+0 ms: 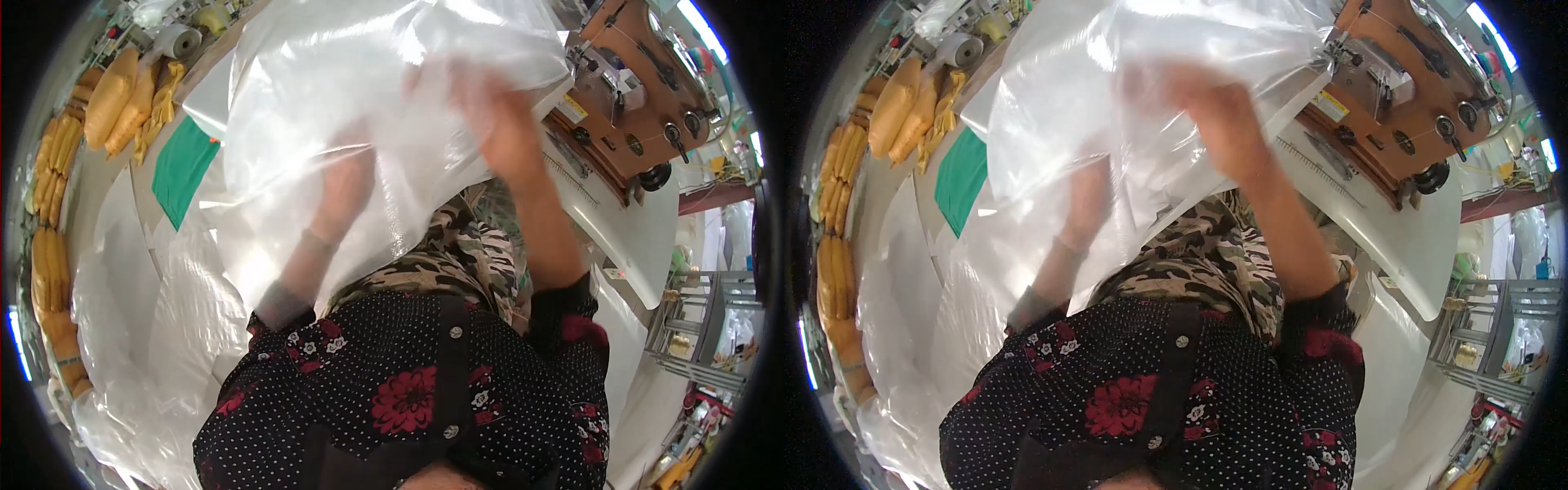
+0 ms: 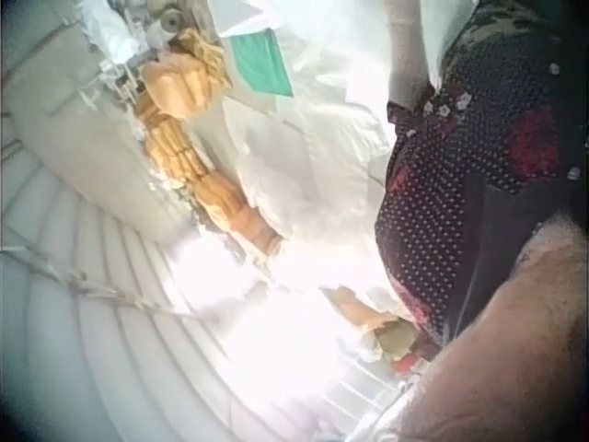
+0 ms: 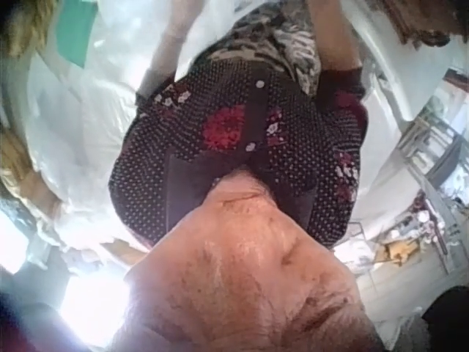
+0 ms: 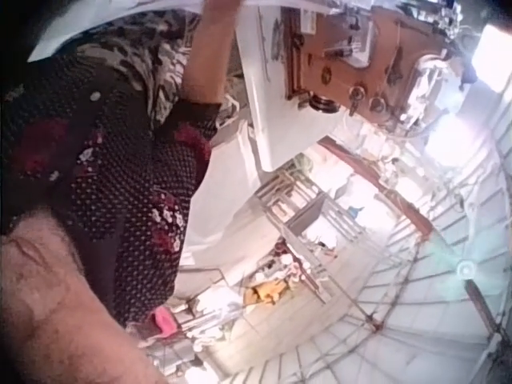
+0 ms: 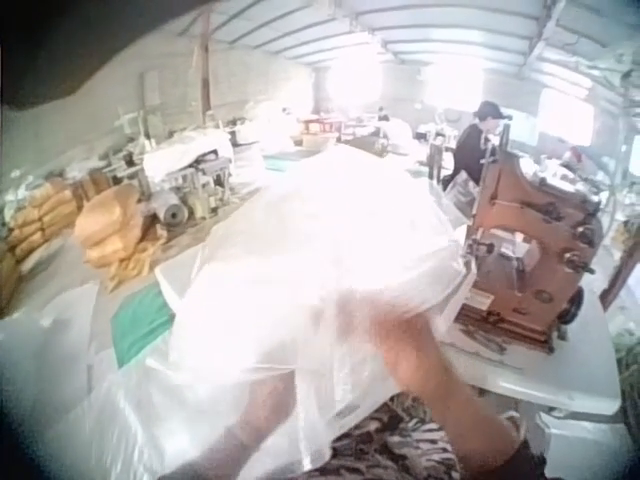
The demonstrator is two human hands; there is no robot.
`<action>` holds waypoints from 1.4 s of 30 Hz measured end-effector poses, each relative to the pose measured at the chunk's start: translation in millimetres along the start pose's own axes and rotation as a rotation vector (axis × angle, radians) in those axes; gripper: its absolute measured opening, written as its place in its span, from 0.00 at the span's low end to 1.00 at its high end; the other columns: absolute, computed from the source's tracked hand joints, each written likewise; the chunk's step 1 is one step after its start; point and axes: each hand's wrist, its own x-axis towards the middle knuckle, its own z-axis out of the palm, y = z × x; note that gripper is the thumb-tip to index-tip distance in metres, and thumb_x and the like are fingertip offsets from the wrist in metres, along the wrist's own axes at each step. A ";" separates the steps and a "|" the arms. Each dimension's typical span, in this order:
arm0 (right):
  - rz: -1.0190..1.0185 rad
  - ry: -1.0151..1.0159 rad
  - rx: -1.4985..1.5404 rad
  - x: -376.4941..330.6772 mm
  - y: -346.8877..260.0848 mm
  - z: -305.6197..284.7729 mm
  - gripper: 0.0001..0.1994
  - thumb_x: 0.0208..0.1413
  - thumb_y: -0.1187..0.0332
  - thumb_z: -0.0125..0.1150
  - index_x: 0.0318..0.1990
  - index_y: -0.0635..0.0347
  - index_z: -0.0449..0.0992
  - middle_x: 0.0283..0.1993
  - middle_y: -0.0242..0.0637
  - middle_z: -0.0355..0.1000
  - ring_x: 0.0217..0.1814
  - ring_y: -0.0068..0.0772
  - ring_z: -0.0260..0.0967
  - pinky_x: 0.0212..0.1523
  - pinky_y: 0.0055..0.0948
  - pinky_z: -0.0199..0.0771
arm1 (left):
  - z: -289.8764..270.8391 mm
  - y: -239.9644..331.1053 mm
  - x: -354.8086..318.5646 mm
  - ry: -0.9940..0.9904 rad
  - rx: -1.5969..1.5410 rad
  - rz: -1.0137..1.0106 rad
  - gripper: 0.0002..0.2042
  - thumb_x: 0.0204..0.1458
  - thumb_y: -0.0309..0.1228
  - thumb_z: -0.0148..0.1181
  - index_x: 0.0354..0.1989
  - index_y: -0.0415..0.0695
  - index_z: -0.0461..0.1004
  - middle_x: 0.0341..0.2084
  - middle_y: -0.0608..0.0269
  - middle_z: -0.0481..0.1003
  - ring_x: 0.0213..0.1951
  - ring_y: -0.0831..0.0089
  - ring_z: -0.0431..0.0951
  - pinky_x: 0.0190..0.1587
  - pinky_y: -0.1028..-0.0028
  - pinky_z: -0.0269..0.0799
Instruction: Using an industrial sewing machine to join and hem large transparent plastic sheets into bags.
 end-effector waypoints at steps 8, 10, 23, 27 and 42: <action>0.651 -0.662 -1.076 -142.4 4.7 14.6 0.18 0.57 0.64 0.55 0.52 0.63 0.71 0.28 0.51 0.75 0.31 0.52 0.75 0.35 0.46 0.73 | 15.8 -51.6 0.0 0.014 1.116 0.294 0.18 0.60 0.32 0.50 0.56 0.39 0.71 0.40 0.51 0.77 0.43 0.59 0.78 0.48 0.62 0.74; 0.554 -0.535 -1.032 -158.0 26.6 4.8 0.15 0.56 0.64 0.55 0.49 0.62 0.72 0.29 0.50 0.75 0.32 0.52 0.75 0.35 0.46 0.73 | 18.1 -56.7 -11.8 -0.025 1.131 0.362 0.18 0.60 0.32 0.50 0.56 0.39 0.71 0.40 0.51 0.77 0.43 0.60 0.78 0.49 0.62 0.74; 0.096 -0.158 -0.471 -170.4 -42.0 -28.5 0.08 0.50 0.67 0.66 0.35 0.57 0.75 0.29 0.39 0.72 0.32 0.45 0.69 0.34 0.41 0.68 | -567.8 -275.2 34.7 -0.161 1.403 0.587 0.18 0.60 0.32 0.50 0.56 0.39 0.71 0.41 0.53 0.77 0.45 0.61 0.78 0.50 0.62 0.73; 0.390 -0.287 -0.473 -165.1 -27.9 -9.2 0.07 0.51 0.68 0.65 0.34 0.60 0.76 0.27 0.41 0.72 0.31 0.48 0.69 0.32 0.40 0.67 | -301.5 -338.2 13.3 -0.160 1.444 0.532 0.18 0.60 0.32 0.50 0.56 0.39 0.71 0.41 0.54 0.77 0.45 0.62 0.78 0.51 0.62 0.73; 0.164 -0.029 -0.224 -142.7 -105.8 -37.1 0.07 0.49 0.68 0.66 0.30 0.61 0.78 0.27 0.39 0.74 0.27 0.40 0.73 0.30 0.30 0.68 | -115.8 -257.8 0.6 -0.341 1.395 0.532 0.16 0.61 0.33 0.48 0.54 0.40 0.71 0.42 0.60 0.77 0.48 0.68 0.76 0.51 0.66 0.73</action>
